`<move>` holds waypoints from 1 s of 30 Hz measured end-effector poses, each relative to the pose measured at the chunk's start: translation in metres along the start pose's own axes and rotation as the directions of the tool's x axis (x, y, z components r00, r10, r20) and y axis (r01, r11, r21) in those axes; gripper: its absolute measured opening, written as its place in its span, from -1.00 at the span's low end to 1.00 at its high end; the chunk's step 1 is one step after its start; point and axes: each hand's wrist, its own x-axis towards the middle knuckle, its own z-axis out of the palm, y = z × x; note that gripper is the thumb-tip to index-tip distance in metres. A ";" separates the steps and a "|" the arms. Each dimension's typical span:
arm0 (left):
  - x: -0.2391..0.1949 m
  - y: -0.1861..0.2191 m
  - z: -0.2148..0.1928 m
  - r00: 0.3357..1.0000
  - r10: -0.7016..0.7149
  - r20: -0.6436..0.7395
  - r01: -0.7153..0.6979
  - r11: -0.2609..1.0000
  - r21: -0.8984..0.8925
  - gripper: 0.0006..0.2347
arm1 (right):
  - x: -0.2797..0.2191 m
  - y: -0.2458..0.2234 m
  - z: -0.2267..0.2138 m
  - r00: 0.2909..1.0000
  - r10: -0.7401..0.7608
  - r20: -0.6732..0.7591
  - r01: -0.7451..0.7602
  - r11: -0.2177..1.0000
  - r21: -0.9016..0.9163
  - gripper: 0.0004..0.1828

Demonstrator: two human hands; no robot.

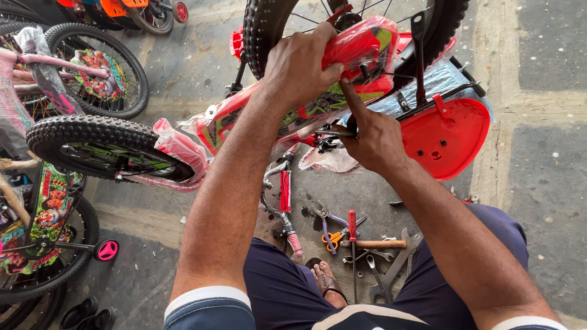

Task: The person sits on the ground and uses a small metal tool to scrape and adjust the red plastic chain guard on a child's bicycle. They repeatedly scrape the surface and edges of the guard, occasionally repositioning their hands and the tool.

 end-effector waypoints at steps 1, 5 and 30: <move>0.001 0.001 0.001 1.000 0.001 0.009 -0.001 1.000 0.001 -0.63 | -0.001 0.001 0.000 1.000 0.000 -0.007 0.000 1.000 0.003 0.06; 0.001 -0.002 0.001 1.000 0.025 0.004 -0.025 1.000 0.009 -0.62 | -0.002 0.002 0.002 1.000 -0.001 -0.001 0.001 1.000 0.012 0.06; 0.006 -0.009 0.004 0.998 0.053 0.031 -0.051 0.997 -0.055 -0.59 | -0.014 -0.004 -0.036 0.975 0.206 0.084 -0.217 0.962 0.163 -0.35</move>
